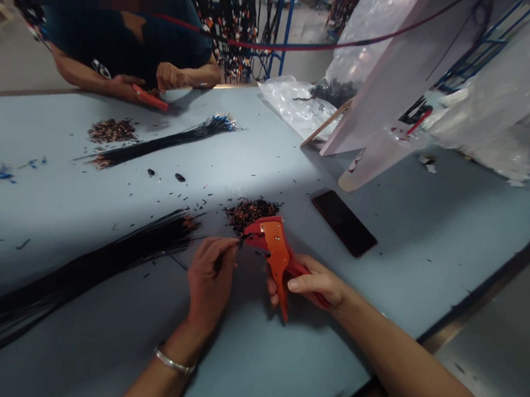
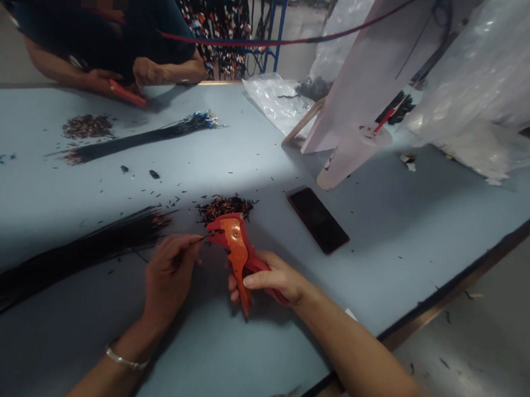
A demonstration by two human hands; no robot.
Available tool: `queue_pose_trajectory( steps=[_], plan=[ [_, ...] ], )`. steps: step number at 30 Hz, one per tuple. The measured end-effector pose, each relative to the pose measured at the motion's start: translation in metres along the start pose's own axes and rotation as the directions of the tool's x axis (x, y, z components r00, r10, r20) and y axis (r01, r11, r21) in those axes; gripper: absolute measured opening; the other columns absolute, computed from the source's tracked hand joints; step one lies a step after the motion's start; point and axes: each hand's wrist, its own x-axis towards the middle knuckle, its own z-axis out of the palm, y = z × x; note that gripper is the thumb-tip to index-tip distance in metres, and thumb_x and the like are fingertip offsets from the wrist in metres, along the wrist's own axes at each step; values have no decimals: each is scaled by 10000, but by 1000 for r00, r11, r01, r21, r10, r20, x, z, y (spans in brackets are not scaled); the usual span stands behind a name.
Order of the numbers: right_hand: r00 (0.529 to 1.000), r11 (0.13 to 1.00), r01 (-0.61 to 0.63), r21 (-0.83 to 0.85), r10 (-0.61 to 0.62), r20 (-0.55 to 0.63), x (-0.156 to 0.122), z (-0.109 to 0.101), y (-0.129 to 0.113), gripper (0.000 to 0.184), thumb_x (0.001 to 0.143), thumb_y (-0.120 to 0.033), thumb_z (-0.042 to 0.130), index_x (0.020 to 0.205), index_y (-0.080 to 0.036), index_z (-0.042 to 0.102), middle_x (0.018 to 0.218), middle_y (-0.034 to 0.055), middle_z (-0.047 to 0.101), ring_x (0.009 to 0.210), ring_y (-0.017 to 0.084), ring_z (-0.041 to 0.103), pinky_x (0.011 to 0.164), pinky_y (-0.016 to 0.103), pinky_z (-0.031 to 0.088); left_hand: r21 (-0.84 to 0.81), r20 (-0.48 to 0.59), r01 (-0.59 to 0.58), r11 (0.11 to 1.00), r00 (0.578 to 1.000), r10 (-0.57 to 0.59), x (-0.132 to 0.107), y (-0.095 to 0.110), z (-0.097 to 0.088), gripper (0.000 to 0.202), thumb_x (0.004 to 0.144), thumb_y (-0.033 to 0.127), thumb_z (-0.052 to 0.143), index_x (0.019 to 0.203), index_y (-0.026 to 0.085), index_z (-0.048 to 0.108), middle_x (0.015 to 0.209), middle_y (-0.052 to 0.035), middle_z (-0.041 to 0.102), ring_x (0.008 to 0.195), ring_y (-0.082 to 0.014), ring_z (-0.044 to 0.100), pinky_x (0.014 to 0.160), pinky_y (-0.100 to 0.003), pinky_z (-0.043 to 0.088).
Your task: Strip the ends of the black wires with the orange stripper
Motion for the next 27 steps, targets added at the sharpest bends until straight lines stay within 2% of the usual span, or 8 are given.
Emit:
queue_pose_trajectory(
  steps=[3,8,15,22,27],
  plan=[
    [1000,1000,-10,11,10,16,0,0,0,401,752,-321,739,1068,-113,607,890,90,677,742,186,684,607,280,551,-26,5,3,1000,1000,-3,1,2,0,139,884,245,571,876,192,699,890,-18,634,578,-71,557,541,-198,463],
    [999,1000,-15,-10,15,34,0,0,1,403,754,-334,738,1063,-106,615,878,88,677,751,184,677,631,290,550,5,60,-22,1000,998,22,0,5,-2,142,897,227,549,881,197,686,727,21,620,569,-85,545,562,-202,435],
    [999,1000,-22,-16,23,45,1,-1,3,429,747,-352,744,1061,-85,625,873,93,672,742,181,679,650,285,550,14,71,-16,1000,997,15,-2,4,-2,137,896,232,542,889,201,674,703,29,612,583,-91,542,565,-206,416],
    [999,1000,-14,-12,15,49,1,-2,3,419,750,-338,739,1067,-90,621,873,90,675,746,180,677,663,297,556,-12,69,52,999,996,-51,-2,5,-1,110,885,255,566,875,207,664,673,43,589,547,-86,523,550,-207,415],
    [998,1000,-13,-4,13,59,0,-2,3,413,751,-334,727,1071,-93,627,864,89,681,734,185,679,622,282,547,-27,65,38,999,997,-36,-2,5,-2,121,885,258,560,865,206,668,707,25,605,593,-99,554,574,-217,434]
  ],
)
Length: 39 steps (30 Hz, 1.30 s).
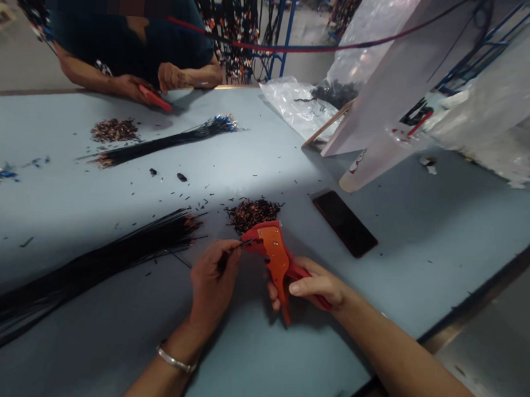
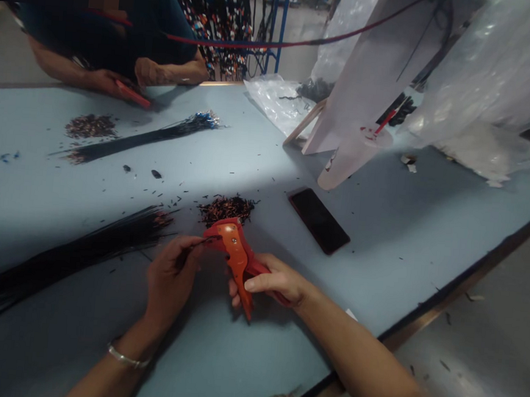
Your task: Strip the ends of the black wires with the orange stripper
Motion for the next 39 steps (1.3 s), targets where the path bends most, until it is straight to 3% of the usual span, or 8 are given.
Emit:
queue_pose_trajectory(
  steps=[14,27,33,39],
  plan=[
    [999,996,-41,75,40,7,-1,1,-1,438,720,-325,736,1065,-77,630,879,111,698,740,206,704,655,300,548,-118,-16,-20,993,1000,19,-2,-2,1,129,887,272,571,888,207,683,727,14,631,540,-85,528,526,-200,449],
    [999,997,-50,58,49,17,-1,0,-1,432,730,-331,720,1073,-85,624,887,106,699,745,202,703,677,306,545,-72,-32,-63,995,998,61,-4,-3,0,109,884,261,584,892,206,678,763,3,649,649,-104,588,622,-218,477],
    [999,998,-40,53,40,1,-1,-1,1,441,739,-342,710,1082,-82,615,878,116,705,738,203,703,654,300,540,-76,-57,-47,996,997,43,-3,0,-1,113,873,272,593,882,202,681,684,24,639,607,-100,587,595,-204,473],
    [999,997,-46,64,47,-8,-1,2,-2,447,713,-338,713,1072,-84,631,875,114,710,724,204,706,649,299,540,30,-31,-12,999,999,13,0,6,-2,151,879,276,551,836,195,670,622,37,609,544,-94,547,532,-187,433]
  ],
)
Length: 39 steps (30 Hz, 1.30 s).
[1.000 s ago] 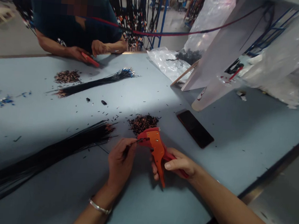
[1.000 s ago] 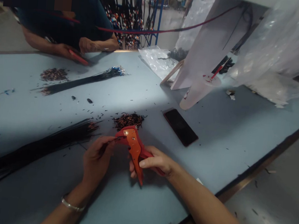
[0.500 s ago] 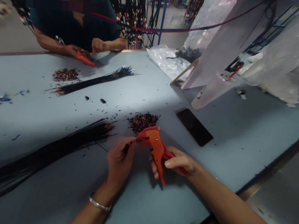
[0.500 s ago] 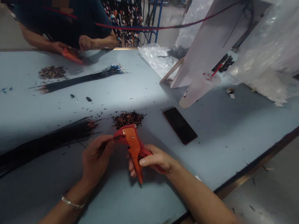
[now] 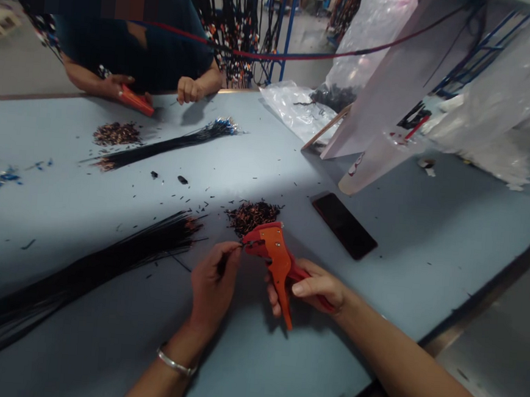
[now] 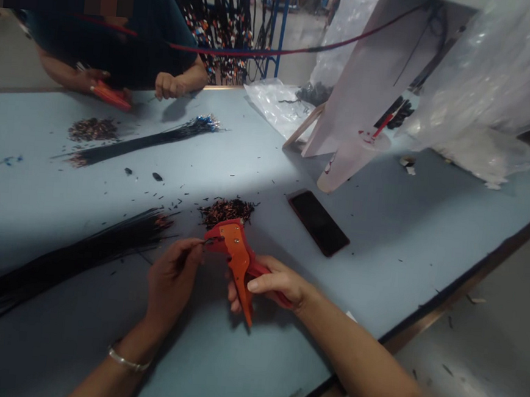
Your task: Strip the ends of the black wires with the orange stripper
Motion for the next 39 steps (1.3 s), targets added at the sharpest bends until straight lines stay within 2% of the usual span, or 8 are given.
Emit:
queue_pose_trajectory(
  steps=[6,12,21,28,39],
  plan=[
    [1000,1000,-3,15,3,-22,1,1,1,425,721,-343,712,1050,-90,618,870,112,706,708,209,705,665,326,549,43,4,20,999,1000,-20,2,3,-1,161,876,280,535,847,186,662,632,33,623,543,-99,545,533,-191,428],
    [1000,1000,-19,23,19,-14,1,-1,2,426,724,-327,707,1067,-93,614,893,119,707,726,208,706,663,319,552,31,-3,-17,999,1000,17,1,-1,1,155,875,261,543,824,194,674,646,25,603,572,-104,540,564,-203,431],
    [1000,1000,-7,26,7,-6,0,-1,3,434,716,-301,704,1077,-75,622,878,126,707,734,212,712,660,309,555,5,8,7,1000,1000,-7,-1,-6,2,130,882,266,558,836,203,661,686,27,607,588,-103,555,582,-215,429],
    [1000,999,-8,44,8,-8,0,1,1,429,713,-295,720,1072,-82,620,899,118,696,752,209,708,679,313,555,30,-35,89,996,996,-88,0,-6,1,172,872,321,568,820,187,663,658,26,601,526,-99,506,548,-224,406],
    [1000,999,-11,44,11,-1,0,-1,1,422,713,-291,718,1073,-99,609,911,109,702,758,209,711,682,312,557,-2,-49,165,986,985,-165,0,-5,1,203,852,348,571,819,172,666,610,31,578,503,-92,494,508,-202,392]
  ],
)
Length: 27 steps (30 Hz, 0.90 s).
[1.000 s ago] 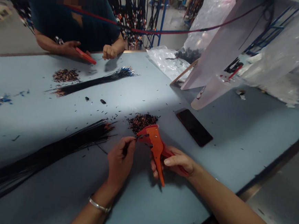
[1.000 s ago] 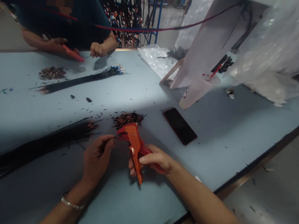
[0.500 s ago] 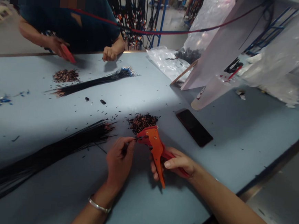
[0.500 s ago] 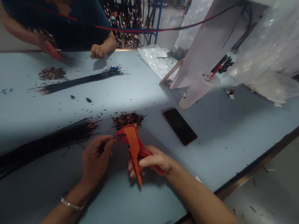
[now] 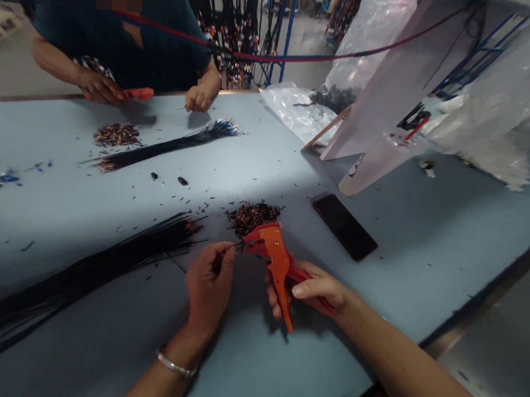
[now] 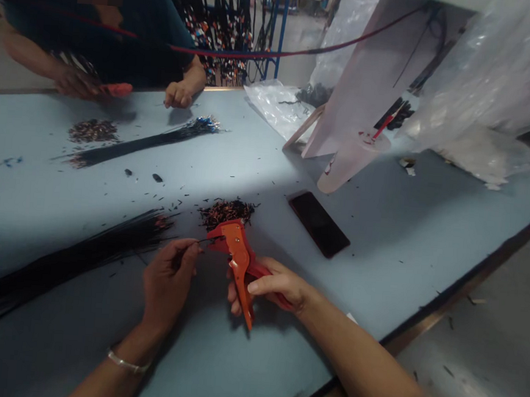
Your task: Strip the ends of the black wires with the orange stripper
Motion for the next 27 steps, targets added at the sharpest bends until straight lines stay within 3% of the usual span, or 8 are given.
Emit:
queue_pose_trajectory(
  steps=[11,19,27],
  plan=[
    [1000,1000,2,-16,-1,10,-1,0,0,447,719,-302,721,1095,-90,605,914,112,693,754,204,703,679,310,548,-77,-21,84,993,996,-86,3,5,-1,209,835,347,577,828,153,657,574,38,585,445,-77,486,441,-174,383],
    [998,998,49,-26,-49,-32,0,2,-1,434,714,-322,710,1072,-95,615,897,110,700,727,202,701,667,316,553,-14,18,-16,1000,1000,17,0,0,0,191,851,335,573,819,171,667,660,20,612,531,-89,511,525,-197,415],
    [999,999,31,-27,-31,16,1,2,0,444,703,-297,719,1081,-85,625,902,128,707,743,211,706,652,310,554,-99,62,-13,995,998,19,-2,4,-1,177,869,326,568,823,177,651,610,41,556,481,-77,481,469,-183,385]
  ],
)
